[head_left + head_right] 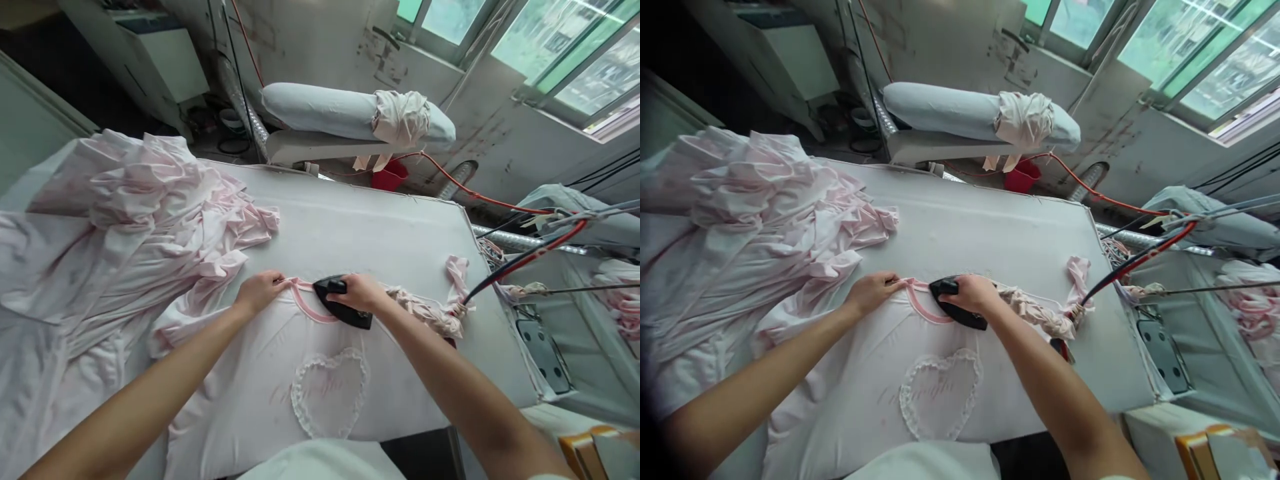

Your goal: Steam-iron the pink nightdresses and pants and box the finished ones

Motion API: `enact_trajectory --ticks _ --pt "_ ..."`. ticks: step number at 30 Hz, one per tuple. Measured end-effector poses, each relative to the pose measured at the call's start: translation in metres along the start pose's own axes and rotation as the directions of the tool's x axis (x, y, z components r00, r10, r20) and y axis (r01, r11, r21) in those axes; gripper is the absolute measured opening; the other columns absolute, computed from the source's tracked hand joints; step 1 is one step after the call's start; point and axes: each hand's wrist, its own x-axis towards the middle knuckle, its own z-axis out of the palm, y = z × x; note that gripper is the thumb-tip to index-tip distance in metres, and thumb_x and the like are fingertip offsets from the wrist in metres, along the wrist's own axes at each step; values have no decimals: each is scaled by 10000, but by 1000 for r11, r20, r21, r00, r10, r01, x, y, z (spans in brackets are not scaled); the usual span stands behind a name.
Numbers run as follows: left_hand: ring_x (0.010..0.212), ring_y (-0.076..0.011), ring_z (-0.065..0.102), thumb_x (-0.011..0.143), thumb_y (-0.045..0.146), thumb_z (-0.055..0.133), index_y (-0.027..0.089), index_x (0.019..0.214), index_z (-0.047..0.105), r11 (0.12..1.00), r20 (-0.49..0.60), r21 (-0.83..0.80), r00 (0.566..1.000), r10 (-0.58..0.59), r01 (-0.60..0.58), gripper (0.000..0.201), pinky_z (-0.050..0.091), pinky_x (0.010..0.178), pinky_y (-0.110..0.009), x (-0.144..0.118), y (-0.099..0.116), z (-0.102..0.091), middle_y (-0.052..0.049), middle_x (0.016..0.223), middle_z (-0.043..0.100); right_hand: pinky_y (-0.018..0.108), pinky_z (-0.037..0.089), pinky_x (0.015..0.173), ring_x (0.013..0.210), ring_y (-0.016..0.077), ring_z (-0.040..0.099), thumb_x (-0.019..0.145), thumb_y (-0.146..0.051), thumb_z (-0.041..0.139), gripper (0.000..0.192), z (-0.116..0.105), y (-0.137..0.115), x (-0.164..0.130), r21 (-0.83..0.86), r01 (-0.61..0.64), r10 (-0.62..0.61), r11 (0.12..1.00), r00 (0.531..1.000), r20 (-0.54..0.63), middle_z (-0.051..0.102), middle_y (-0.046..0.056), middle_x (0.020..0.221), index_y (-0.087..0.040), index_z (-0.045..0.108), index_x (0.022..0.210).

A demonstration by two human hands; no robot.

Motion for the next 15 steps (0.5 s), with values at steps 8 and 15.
enact_trajectory --ticks 8,15 --pt "821 -280 682 853 724 536 240 788 709 976 -35 192 995 -93 98 518 322 623 -320 5 14 1 -102 857 753 273 447 662 768 216 685 797 -659 700 407 24 -46 -11 -101 200 -189 975 976 110 756 25 821 -262 745 877" --pt "789 -233 645 764 708 640 263 700 692 925 235 347 940 -246 155 452 342 661 -283 -54 -101 -50 -11 772 733 350 506 733 874 288 720 894 -683 549 475 50 -104 20 -102 -9 7 995 1000 -12 772 80 974 -270 730 1046"
